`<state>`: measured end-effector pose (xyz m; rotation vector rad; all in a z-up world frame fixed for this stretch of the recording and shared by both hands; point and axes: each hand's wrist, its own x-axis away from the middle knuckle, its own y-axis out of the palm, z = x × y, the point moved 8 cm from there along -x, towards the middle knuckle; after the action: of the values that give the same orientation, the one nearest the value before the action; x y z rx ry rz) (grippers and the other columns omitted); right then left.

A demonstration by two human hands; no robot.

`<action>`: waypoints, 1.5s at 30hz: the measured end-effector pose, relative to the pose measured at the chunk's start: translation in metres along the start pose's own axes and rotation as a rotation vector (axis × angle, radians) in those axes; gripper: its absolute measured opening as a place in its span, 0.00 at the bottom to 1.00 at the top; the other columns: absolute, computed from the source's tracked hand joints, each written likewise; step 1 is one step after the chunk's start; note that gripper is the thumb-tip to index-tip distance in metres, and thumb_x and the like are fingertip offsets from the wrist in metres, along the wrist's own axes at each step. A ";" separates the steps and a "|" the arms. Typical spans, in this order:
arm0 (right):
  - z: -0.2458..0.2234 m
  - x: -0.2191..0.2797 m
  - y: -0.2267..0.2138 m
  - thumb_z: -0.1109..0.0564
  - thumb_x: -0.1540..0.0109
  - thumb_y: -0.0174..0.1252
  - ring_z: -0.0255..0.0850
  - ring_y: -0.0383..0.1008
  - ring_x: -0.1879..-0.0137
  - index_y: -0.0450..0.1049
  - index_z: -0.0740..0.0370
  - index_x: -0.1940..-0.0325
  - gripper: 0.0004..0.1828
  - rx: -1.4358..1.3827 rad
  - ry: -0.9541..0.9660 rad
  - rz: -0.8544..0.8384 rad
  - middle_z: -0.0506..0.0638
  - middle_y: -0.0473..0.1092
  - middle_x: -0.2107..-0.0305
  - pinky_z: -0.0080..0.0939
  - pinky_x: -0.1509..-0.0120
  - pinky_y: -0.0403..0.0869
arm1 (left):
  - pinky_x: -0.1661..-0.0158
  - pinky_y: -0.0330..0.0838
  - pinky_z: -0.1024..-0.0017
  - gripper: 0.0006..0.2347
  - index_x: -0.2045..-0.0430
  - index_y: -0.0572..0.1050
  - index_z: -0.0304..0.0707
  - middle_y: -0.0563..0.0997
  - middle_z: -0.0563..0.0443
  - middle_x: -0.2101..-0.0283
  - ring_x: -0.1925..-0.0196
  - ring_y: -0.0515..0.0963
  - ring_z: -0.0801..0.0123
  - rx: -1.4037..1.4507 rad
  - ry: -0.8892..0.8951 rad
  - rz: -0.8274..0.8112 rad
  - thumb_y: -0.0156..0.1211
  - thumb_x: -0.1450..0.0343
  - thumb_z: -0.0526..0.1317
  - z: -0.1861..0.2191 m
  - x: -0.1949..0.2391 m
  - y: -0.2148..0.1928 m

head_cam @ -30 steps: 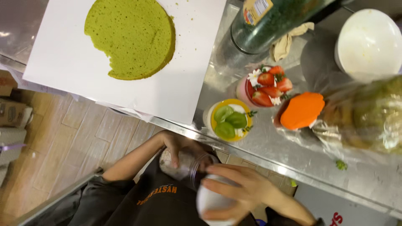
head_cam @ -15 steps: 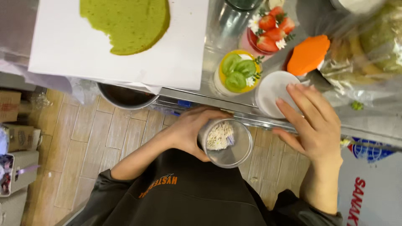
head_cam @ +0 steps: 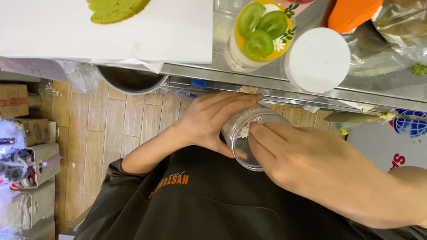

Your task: The person kneads and rolls orange fondant into a long, thin rope, then uses a white plastic scraper to straighten and shape it on a stainless steel countertop. The person also wipes the countertop with a cloth and places the shaped fondant on a metal tray.

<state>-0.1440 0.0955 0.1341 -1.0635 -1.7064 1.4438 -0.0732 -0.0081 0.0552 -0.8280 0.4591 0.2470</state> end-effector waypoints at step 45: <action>0.087 0.022 -0.005 0.62 0.50 0.74 0.35 0.82 0.58 0.78 0.62 0.68 0.11 -0.764 0.379 0.412 0.47 0.80 0.63 0.33 0.54 0.79 | 0.40 0.75 0.58 0.45 0.37 0.67 0.34 0.75 0.44 0.36 0.39 0.80 0.50 -0.004 -0.089 -0.034 0.81 0.48 0.55 -0.028 0.019 0.001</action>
<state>-0.2314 0.0752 0.1233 -2.0425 -1.8436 0.6941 -0.0652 -0.0279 0.0287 -0.8246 0.3614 0.2522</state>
